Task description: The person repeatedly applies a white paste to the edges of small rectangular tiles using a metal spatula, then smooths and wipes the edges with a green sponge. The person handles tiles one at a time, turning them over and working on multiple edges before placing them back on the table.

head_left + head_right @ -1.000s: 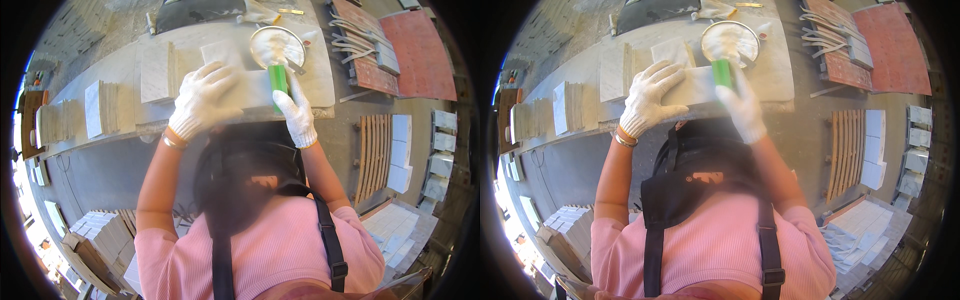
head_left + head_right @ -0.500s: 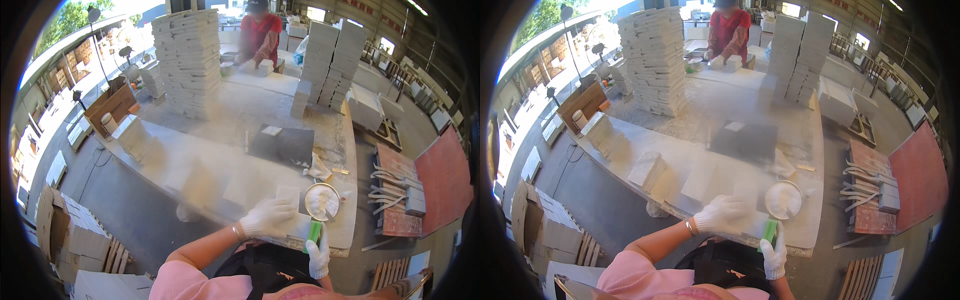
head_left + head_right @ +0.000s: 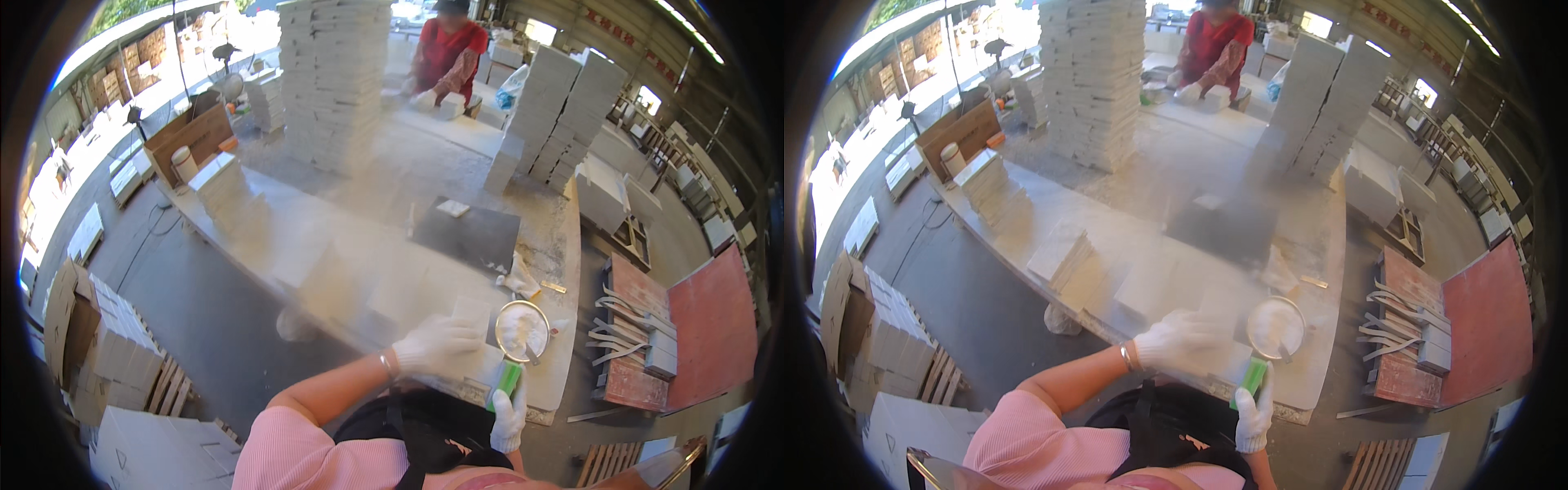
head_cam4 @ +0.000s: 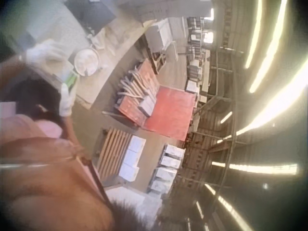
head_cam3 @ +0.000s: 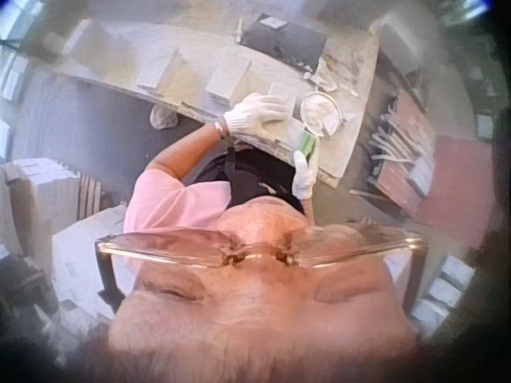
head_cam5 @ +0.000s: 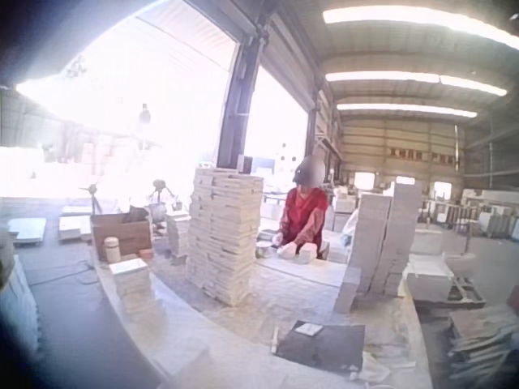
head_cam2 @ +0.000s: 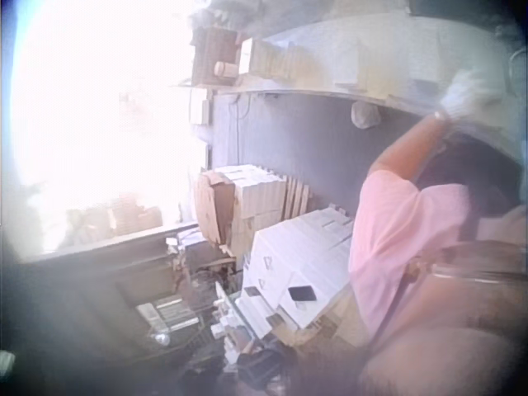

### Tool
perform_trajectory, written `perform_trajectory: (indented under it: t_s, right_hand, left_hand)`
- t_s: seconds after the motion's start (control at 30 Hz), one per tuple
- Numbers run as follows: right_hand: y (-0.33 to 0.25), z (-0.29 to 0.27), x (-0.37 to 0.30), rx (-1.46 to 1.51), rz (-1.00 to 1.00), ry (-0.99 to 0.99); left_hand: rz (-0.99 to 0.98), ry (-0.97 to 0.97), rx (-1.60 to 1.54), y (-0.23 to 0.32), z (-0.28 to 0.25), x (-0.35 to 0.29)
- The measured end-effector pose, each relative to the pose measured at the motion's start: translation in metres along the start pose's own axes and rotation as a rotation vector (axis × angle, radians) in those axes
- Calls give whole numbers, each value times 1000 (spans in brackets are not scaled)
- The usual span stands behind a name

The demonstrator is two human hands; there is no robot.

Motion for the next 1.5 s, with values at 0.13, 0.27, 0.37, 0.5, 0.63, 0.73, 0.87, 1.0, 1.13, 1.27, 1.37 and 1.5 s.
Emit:
perform_trajectory:
  t_s: [0.13, 0.27, 0.37, 0.5, 0.63, 0.73, 0.87, 1.0, 1.13, 1.27, 1.37, 1.5]
  right_hand:
    - [-6, 0, 7, -135, -51, 62]
    - [-2, -11, -11, -154, 147, 62]
    - [-9, -10, -11, -177, 23, 26]
    - [-10, -4, 6, -285, -45, 61]
    - [-12, -9, -8, -236, 18, 11]
    - [-9, -11, -10, -233, 17, -14]
    - [-2, -9, 5, -211, -16, 13]
    - [-2, -8, -3, -134, 36, -30]
    - [-2, -5, -6, -122, 6, -39]
    - [4, -4, 8, -44, -9, -23]
    - [3, -7, -2, -30, -23, -69]
    - [5, -7, -9, 5, 48, -81]
  left_hand:
    - [-119, -58, -67, -9, 10, -5]
    - [-51, 212, -59, -8, 4, -9]
    - [-35, 245, -30, -6, 4, -12]
    - [-48, 204, -43, -8, 8, -7]
    - [-109, 83, -91, -13, 16, -7]
    - [-83, 71, -55, -12, 16, -7]
    - [-159, -35, -92, -13, 15, -5]
    - [-92, 84, -60, -5, 2, -7]
    - [-93, 86, -61, -6, 4, -7]
    - [-94, 36, -78, -8, 9, -4]
    - [-69, 6, -56, -7, 8, -2]
    - [-59, 33, -49, -4, 2, -2]
Point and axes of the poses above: each hand's wrist, its own x-axis towards the middle knuckle, its own z-axis out of the palm, y = z × x, the point moved 6 cm from there along x, towards the middle knuckle, and after that the axes turned 8 degrees about y, right-handed, at the moved point
